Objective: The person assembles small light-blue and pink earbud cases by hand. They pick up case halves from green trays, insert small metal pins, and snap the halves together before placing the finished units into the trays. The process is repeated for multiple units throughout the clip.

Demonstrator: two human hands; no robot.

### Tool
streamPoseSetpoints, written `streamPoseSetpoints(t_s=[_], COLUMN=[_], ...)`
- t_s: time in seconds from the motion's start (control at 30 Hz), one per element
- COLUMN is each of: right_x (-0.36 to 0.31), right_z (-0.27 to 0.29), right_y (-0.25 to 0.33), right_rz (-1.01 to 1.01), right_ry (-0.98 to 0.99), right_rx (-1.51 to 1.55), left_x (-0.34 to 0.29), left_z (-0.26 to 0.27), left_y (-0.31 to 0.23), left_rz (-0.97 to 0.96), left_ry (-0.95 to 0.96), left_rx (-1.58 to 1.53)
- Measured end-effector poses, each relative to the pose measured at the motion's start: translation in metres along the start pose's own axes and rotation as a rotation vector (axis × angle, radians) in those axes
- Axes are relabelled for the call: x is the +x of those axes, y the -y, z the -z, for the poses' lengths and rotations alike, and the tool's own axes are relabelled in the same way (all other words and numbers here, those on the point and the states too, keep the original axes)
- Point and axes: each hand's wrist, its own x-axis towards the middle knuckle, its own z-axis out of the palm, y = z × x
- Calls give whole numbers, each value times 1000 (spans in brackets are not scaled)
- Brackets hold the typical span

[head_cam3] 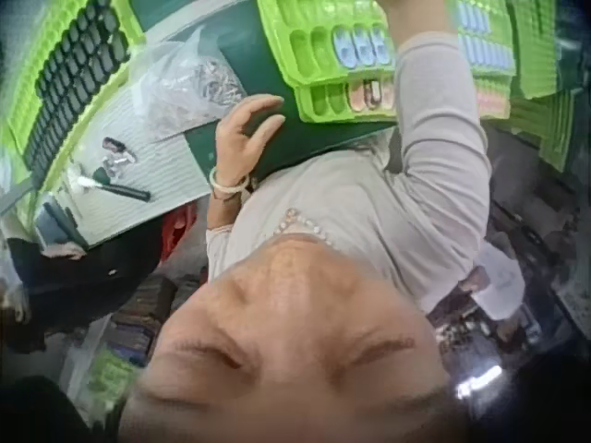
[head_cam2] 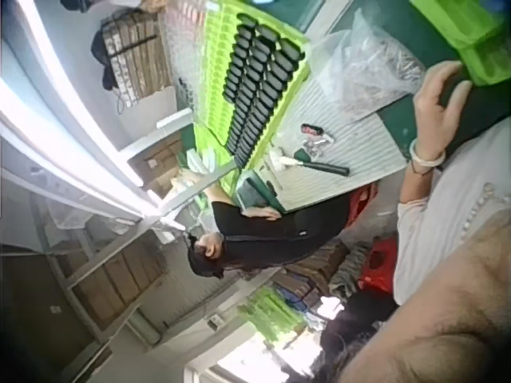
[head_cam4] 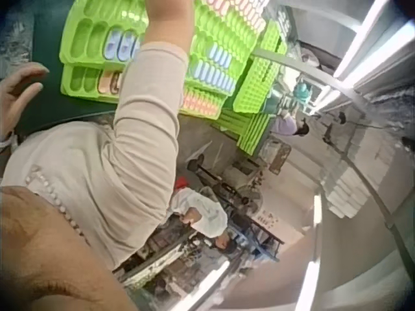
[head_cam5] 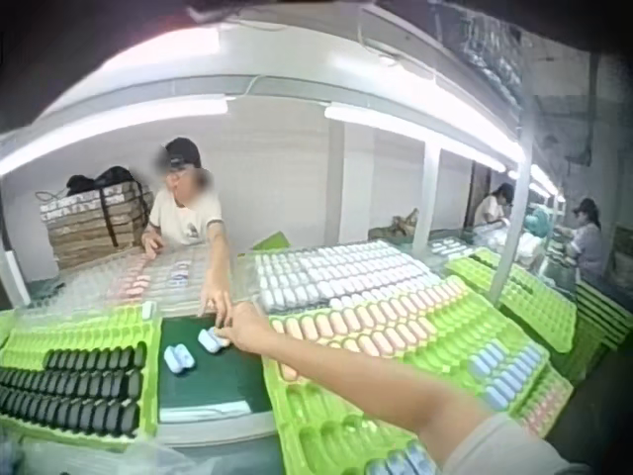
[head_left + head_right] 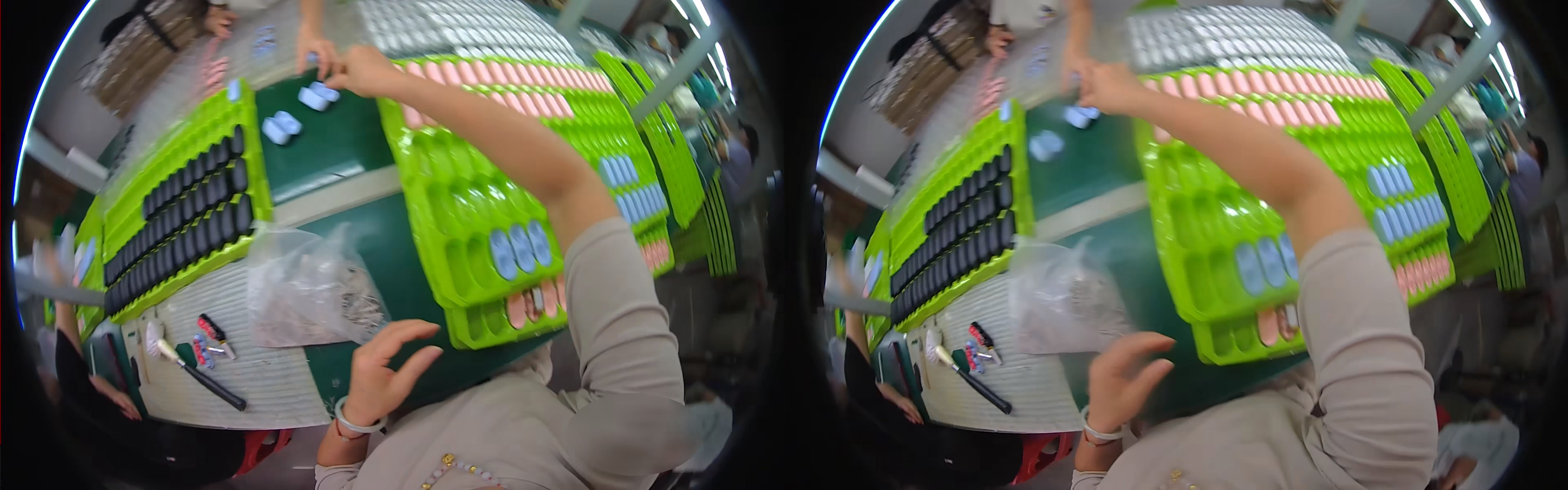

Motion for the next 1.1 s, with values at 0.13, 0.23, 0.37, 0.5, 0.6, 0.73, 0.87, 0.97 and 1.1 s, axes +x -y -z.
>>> streamPoseSetpoints(t_s=[0.13,0.23,0.37,0.5,0.6,0.73,0.87,0.97,1.1], right_x=[-78,-161,-257,-321,-365,-404,-423,-432,-445], right_z=[117,190,273,325,319,299,281,265,240], right_y=[37,33,-21,-63,-66,-15,20,34,49], right_rz=[-83,-83,-325,-604,-541,-598,-599,-530,-427], right_ry=[361,485,456,280,219,104,99,39,-35], right_rx=[-29,-421,-425,-404,-196,31,261,384,570], left_x=[1,16,52,93,122,143,158,169,173], left_z=[-10,-25,-45,-62,-65,-65,-72,-77,-70], left_y=[-4,-23,-40,-34,-30,-34,-38,-48,-53], left_rz=[22,-84,-338,-441,-532,-774,-919,-968,-1045], left_ry=[-44,8,55,124,286,515,691,864,835], left_rx=[-18,164,504,696,805,892,983,1066,1030])
